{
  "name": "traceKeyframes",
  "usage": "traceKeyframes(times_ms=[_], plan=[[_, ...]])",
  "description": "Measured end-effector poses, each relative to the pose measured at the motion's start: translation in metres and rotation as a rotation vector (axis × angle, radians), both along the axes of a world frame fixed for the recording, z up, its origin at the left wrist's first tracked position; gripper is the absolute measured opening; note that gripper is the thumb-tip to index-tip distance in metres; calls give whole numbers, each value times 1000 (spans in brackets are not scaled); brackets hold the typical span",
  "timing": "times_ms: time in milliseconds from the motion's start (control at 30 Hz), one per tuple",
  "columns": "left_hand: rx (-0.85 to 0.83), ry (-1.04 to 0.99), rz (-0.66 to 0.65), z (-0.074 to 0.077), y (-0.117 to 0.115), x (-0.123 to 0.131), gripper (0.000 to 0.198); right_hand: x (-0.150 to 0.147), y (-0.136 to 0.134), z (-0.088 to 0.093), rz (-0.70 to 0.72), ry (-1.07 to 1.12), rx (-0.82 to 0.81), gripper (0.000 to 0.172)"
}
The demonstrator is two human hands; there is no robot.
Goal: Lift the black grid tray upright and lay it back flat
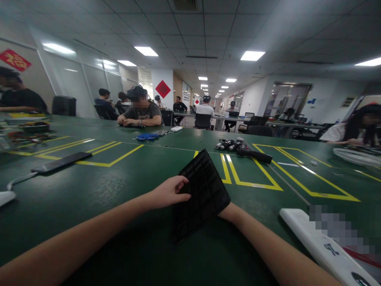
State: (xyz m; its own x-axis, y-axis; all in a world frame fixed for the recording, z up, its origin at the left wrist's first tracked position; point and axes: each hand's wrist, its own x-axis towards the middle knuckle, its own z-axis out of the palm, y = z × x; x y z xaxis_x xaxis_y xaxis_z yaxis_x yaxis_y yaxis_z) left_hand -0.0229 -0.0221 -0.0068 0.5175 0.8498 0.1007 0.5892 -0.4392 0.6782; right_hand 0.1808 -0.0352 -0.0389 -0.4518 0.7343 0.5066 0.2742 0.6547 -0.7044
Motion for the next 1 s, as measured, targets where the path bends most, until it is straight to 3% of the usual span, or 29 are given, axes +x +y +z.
traceKeyframes(times_ms=[100,167,267,400,467,533,667,767,900,1000], plan=[[247,111,17,4,2,1,35,2,7,-3,-22,9,49,54],[357,156,80,12,12,-6,33,8,14,1,-53,-80,67,45],[429,259,338,27,37,-34,34,28,26,13,-273,-285,49,38],[294,490,762,41,66,-98,47,67,42,19,-800,-490,9,45],[209,585,882,41,72,-127,52,84,46,16,-960,-584,-56,45],[160,632,941,38,72,-148,53,94,47,11,-1033,-677,-130,45],[119,655,1000,31,69,-169,45,101,44,4,-1069,-787,-206,43],[184,621,996,34,70,-167,40,99,43,3,-1102,-796,-179,44],[364,536,848,34,74,-134,34,82,43,7,-1150,-750,3,52],[436,460,639,14,75,-87,45,55,39,10,-978,-687,98,53]])
